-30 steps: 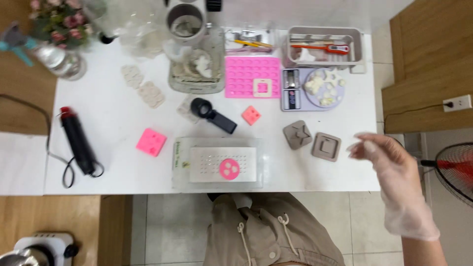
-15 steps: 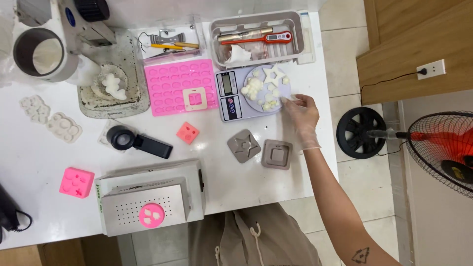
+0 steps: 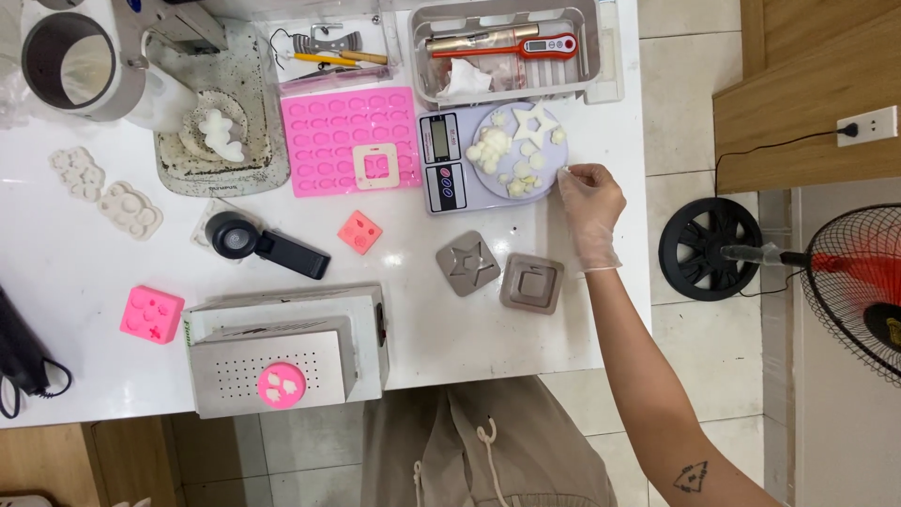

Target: Making small decorative wax melts using silicone molds and liquid wax.

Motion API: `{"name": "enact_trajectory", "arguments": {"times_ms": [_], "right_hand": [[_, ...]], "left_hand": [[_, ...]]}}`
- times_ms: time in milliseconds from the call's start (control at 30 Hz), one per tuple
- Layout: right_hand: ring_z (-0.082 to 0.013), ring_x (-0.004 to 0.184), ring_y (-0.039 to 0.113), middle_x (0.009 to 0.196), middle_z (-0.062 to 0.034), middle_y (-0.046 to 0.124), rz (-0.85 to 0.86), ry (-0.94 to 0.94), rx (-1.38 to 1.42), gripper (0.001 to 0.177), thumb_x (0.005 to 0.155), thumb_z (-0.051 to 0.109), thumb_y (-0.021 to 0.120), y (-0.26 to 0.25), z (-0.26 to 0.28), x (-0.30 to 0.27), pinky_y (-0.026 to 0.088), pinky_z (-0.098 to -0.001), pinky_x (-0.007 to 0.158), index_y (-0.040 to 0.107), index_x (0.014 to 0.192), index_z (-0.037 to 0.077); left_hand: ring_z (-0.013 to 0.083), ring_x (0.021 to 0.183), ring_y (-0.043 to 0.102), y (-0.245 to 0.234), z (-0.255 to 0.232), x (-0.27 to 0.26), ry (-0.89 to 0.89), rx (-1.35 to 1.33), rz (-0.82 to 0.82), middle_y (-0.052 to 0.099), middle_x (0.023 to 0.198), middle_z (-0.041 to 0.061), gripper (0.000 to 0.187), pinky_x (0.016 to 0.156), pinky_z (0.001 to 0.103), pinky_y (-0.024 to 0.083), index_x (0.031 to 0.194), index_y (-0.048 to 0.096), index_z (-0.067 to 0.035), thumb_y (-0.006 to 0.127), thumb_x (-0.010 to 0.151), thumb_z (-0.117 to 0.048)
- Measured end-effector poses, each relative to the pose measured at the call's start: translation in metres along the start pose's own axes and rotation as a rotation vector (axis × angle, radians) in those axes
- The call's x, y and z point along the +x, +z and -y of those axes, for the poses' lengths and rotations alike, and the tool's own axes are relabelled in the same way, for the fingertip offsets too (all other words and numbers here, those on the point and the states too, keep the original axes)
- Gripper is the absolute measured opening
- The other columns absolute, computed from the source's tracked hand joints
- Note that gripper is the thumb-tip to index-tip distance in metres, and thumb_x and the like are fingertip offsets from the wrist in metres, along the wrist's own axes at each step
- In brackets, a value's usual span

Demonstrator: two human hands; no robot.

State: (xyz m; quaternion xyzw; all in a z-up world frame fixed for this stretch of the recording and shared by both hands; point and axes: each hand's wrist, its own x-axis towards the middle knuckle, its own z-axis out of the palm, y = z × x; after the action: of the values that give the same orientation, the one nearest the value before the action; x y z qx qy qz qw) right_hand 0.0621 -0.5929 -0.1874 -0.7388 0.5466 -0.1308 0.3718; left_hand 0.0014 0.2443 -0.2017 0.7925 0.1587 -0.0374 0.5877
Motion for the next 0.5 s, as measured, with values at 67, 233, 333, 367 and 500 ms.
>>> {"name": "enact_trajectory", "arguments": {"times_ms": [67,233,333,367,500], "right_hand": [[-0.0172,0.087,0.071,0.086,-0.0046,0.075,-0.005,-0.006,0.017,0.016,0.081,0.017,0.077,-0.018,0.016,-0.011,0.058,-0.0327,0.075,0.077,0.097,0.016],[-0.0105,0.082,0.063,0.089,-0.0038,0.067,0.097,-0.263,0.222,0.017,0.092,0.006,0.073,-0.097,0.087,-0.107,0.052,-0.0218,0.075,0.071,0.108,0.002],[-0.0134,0.082,0.066,0.093,-0.0077,0.073,0.205,-0.420,0.163,0.019,0.090,0.001,0.075,-0.126,0.121,-0.184,0.057,-0.0248,0.080,0.072,0.109,0.000],[-0.0138,0.078,0.066,0.090,-0.0078,0.071,0.201,-0.564,0.088,0.022,0.084,-0.004,0.077,-0.133,0.128,-0.207,0.057,-0.0244,0.074,0.072,0.105,-0.001],[-0.0130,0.076,0.064,0.085,-0.0021,0.069,0.241,-0.797,-0.148,0.043,0.076,0.003,0.085,-0.138,0.135,-0.286,0.056,-0.0258,0.069,0.070,0.116,0.007]], "left_hand": [[0.0243,0.098,0.072,0.109,-0.055,-0.034,0.027,-0.025,0.036,0.068,0.110,0.013,0.032,0.082,0.037,0.066,0.127,0.061,-0.007,0.048,0.098,-0.005],[0.0253,0.101,0.072,0.326,-0.241,-0.117,0.078,-0.087,0.103,0.068,0.112,0.015,0.035,0.084,0.038,0.068,0.128,0.061,-0.006,0.050,0.097,0.003],[0.0274,0.121,0.074,0.405,-0.348,-0.158,-0.292,-0.163,0.304,0.075,0.130,0.016,0.040,0.102,0.042,0.063,0.127,0.065,-0.003,0.051,0.090,-0.001],[0.0259,0.129,0.067,0.412,-0.352,-0.160,-0.433,-0.331,0.366,0.068,0.139,0.015,0.044,0.107,0.039,0.056,0.135,0.059,0.001,0.050,0.093,-0.009],[0.0271,0.134,0.060,0.399,-0.357,-0.162,-0.720,-0.685,0.496,0.062,0.145,0.017,0.050,0.112,0.037,0.047,0.141,0.057,0.005,0.050,0.097,-0.017]]}}
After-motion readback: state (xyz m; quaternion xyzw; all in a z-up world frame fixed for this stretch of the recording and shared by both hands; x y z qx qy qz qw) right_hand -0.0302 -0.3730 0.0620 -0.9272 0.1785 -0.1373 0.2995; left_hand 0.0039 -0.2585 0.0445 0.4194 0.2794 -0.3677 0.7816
